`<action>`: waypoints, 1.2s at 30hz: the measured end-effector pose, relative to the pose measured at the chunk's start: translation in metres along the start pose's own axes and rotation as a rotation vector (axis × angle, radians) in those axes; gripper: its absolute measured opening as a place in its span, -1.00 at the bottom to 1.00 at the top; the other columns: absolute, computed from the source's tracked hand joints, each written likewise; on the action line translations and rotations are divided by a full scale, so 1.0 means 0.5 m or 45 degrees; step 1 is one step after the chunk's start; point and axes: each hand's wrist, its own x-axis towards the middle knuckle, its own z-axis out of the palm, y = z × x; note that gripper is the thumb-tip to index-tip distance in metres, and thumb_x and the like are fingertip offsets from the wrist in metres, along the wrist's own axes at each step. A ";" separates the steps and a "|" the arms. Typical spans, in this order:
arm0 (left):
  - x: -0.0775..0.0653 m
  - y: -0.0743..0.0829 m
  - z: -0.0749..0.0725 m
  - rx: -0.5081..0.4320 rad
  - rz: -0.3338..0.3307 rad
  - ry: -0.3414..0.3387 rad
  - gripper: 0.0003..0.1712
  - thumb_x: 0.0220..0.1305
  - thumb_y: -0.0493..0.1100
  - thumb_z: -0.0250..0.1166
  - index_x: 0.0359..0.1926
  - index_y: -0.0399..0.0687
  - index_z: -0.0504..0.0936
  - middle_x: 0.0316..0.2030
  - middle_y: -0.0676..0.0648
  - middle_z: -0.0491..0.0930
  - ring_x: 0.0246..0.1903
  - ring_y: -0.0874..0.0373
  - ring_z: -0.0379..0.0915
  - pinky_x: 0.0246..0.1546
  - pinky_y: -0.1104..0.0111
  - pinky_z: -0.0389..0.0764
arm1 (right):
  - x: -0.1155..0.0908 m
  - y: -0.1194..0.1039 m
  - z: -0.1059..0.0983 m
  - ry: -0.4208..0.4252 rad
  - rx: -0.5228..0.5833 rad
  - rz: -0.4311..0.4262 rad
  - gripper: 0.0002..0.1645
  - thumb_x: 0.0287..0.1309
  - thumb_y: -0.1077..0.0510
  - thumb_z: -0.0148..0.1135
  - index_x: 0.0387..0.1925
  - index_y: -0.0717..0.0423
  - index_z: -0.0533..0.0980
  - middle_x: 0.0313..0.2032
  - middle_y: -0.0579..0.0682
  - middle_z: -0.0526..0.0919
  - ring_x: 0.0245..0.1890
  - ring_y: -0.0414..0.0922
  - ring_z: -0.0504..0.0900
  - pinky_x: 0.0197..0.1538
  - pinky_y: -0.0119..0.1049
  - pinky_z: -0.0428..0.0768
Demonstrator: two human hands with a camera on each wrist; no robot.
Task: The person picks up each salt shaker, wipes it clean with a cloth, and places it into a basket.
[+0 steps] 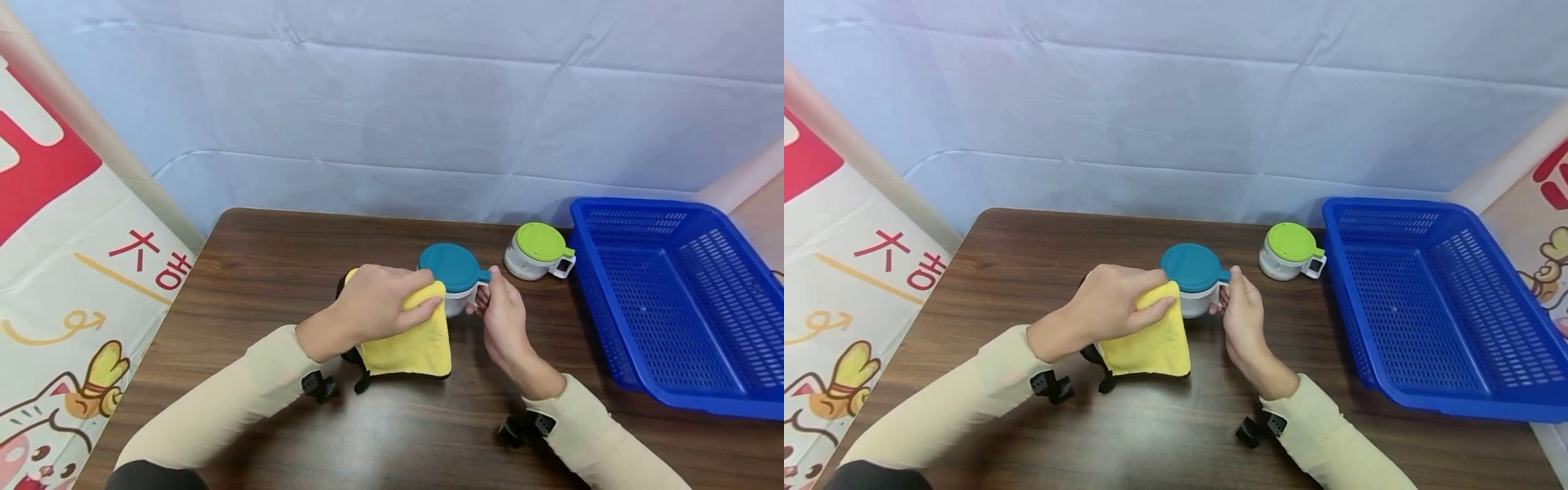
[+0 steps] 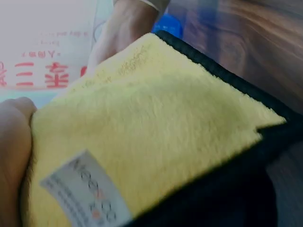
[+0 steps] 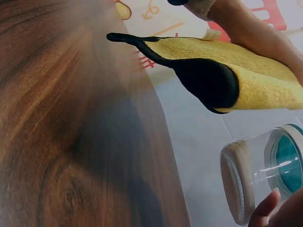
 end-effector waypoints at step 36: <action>0.061 0.108 0.064 0.664 -0.148 0.137 -0.67 0.26 -0.04 0.30 -0.62 0.10 0.45 -0.79 0.11 0.22 -0.78 0.23 0.15 -0.71 0.44 0.18 | -0.019 0.010 0.024 0.075 0.002 -0.037 -0.39 0.62 0.02 -0.17 -0.68 0.02 0.27 -0.66 -0.16 0.32 -0.57 -0.26 0.33 -0.40 -0.43 0.35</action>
